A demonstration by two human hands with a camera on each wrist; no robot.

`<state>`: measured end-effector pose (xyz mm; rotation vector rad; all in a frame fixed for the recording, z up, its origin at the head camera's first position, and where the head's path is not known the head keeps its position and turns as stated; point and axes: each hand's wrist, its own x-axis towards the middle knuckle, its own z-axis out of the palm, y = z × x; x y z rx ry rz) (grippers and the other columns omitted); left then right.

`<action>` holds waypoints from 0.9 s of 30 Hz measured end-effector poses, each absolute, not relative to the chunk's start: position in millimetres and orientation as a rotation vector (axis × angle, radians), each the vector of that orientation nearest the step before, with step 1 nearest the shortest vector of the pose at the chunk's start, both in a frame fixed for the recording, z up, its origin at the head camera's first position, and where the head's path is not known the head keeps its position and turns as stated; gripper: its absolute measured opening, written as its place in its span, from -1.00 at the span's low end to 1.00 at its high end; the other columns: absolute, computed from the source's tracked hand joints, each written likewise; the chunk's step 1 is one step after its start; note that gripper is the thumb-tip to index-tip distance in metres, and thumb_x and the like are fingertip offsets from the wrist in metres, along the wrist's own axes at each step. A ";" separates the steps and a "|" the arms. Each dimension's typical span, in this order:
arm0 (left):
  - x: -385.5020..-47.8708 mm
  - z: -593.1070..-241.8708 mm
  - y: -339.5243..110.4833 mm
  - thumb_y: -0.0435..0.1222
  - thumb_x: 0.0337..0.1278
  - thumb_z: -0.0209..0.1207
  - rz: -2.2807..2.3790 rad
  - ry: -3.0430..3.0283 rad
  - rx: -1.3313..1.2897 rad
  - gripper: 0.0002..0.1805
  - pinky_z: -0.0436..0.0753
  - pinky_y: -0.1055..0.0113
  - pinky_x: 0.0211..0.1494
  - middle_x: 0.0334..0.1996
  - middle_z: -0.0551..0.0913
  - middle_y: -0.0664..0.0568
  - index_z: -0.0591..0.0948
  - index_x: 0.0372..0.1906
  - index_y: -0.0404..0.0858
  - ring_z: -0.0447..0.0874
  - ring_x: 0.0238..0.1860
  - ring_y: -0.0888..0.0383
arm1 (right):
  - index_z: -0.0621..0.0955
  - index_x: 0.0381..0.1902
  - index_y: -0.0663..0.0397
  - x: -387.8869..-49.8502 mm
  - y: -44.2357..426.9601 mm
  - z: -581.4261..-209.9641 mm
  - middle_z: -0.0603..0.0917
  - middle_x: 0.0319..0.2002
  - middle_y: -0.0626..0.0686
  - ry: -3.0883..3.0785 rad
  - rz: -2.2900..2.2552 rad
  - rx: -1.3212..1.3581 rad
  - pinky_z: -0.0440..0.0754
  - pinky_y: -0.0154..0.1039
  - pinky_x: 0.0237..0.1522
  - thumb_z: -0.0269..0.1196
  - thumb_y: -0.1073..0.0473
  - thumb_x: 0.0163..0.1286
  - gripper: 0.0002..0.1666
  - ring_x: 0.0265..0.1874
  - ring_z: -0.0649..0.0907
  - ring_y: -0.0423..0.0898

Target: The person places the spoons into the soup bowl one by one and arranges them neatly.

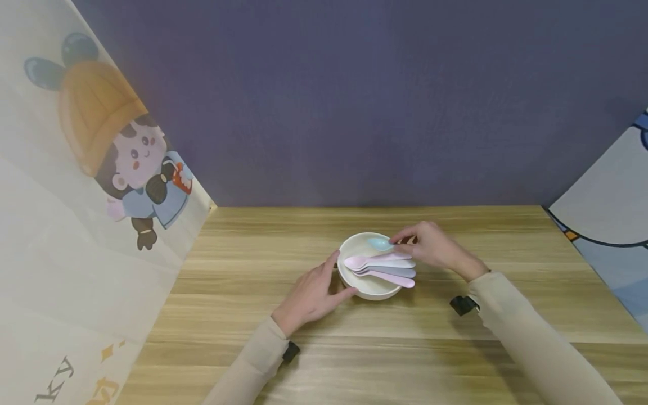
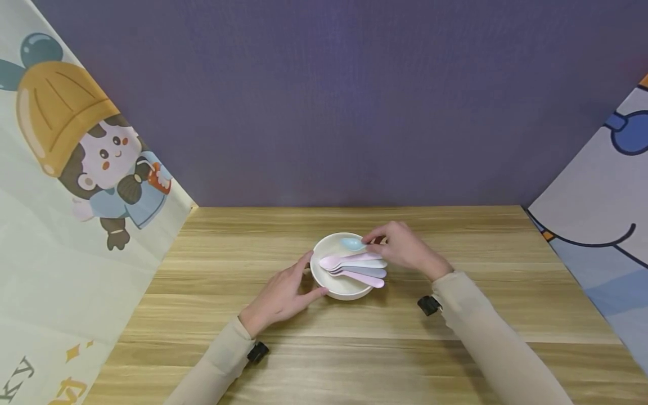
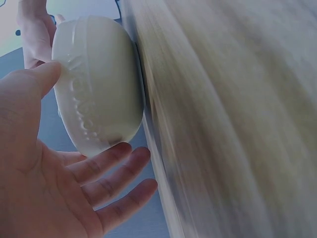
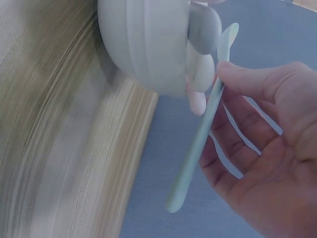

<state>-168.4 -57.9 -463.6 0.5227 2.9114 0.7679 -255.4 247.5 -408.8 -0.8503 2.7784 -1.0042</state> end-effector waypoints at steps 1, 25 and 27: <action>-168.3 -463.6 -57.8 0.42 0.37 0.10 0.769 2.911 0.523 0.14 0.58 -0.10 0.50 0.54 0.47 -0.23 0.05 0.74 -0.20 0.55 0.47 -0.19 | 0.86 -0.06 0.07 -256.1 247.1 -409.5 0.88 -0.08 0.11 2.778 -1.002 -0.848 0.69 -0.36 -0.27 0.47 0.25 0.38 -0.81 -0.32 0.74 -0.19; -168.9 -464.5 -57.8 0.44 0.38 0.07 0.771 2.919 0.535 0.14 0.62 -0.09 0.46 0.50 0.51 -0.27 0.07 0.73 -0.23 0.59 0.43 -0.21 | 0.86 -0.08 0.12 -263.2 229.8 -421.2 0.88 -0.11 0.10 2.764 -0.964 -0.921 0.73 -0.24 -0.18 0.45 0.32 0.37 -0.81 -0.22 0.77 -0.12; -168.8 -464.9 -58.0 0.44 0.38 0.07 0.772 2.917 0.536 0.14 0.62 -0.09 0.46 0.50 0.50 -0.27 0.07 0.73 -0.23 0.58 0.44 -0.20 | 0.86 -0.09 0.12 -263.2 227.8 -420.9 0.89 -0.12 0.10 2.767 -0.964 -0.931 0.72 -0.25 -0.19 0.46 0.32 0.36 -0.82 -0.23 0.77 -0.12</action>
